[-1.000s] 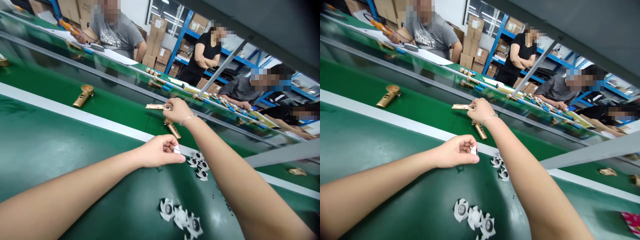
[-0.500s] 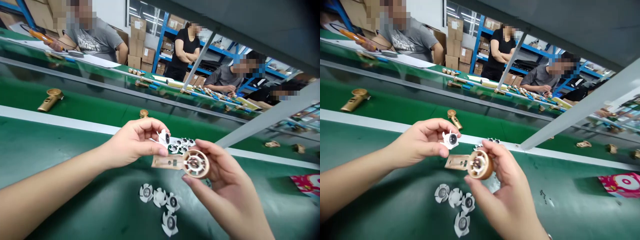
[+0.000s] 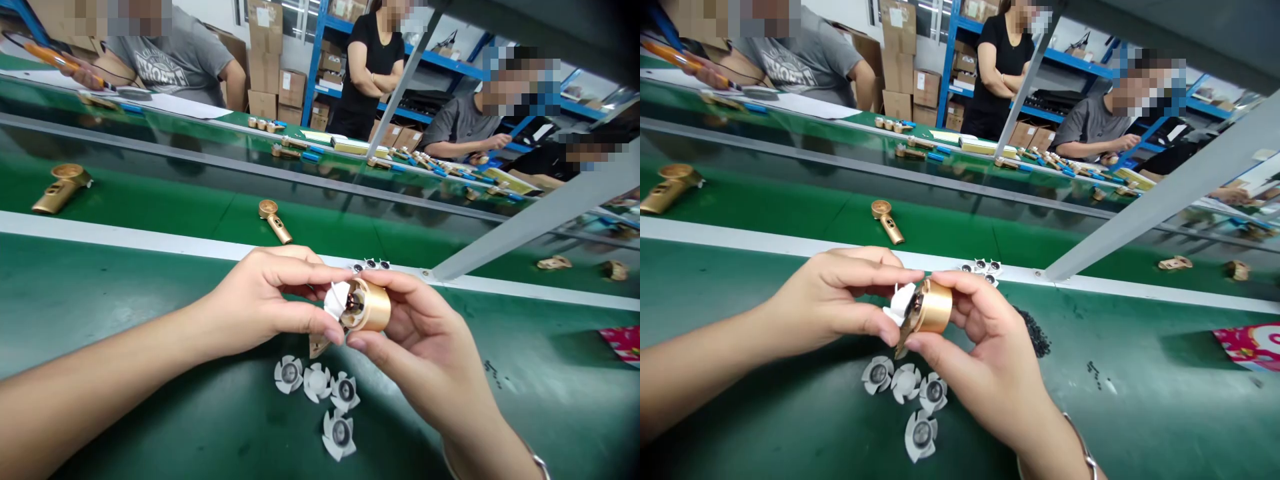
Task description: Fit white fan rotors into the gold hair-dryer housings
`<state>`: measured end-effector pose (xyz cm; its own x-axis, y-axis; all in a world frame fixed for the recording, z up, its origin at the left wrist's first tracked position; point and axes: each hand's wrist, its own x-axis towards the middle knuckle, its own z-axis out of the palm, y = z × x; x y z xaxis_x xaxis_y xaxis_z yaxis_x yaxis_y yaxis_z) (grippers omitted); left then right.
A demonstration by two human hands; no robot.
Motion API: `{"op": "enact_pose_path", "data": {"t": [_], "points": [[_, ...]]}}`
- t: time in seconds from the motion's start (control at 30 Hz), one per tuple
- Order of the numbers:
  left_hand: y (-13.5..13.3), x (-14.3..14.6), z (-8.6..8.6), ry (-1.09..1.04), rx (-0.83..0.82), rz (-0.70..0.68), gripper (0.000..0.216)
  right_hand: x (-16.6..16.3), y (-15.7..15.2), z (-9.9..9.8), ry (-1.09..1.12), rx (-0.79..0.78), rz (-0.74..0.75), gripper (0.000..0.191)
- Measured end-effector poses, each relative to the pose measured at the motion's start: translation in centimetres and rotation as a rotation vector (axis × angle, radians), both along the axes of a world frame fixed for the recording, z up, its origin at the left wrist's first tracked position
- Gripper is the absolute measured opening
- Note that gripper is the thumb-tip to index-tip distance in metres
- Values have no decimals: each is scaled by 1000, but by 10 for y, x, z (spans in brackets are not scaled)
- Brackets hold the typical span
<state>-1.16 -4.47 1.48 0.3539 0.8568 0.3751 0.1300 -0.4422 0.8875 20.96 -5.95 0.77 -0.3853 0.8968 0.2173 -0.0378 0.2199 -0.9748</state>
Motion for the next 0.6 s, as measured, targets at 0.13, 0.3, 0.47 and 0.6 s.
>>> {"op": "enact_pose_path", "data": {"t": [0.13, 0.3, 0.47, 0.6], "points": [[-2, 3, -1, -26, -43, 49, 49, -3, 0, -1, -28, 40, -15, 51], [-2, 5, -4, -21, -74, 91, 47, -4, -1, -3, -57, 100, -64, 48], [-14, 15, -13, 30, -2, 77, 38, -8, -3, -13, -183, 276, -231, 53], [-33, 24, -20, 56, -47, 59, 57, -10, -8, -15, -184, 324, -317, 55]]}}
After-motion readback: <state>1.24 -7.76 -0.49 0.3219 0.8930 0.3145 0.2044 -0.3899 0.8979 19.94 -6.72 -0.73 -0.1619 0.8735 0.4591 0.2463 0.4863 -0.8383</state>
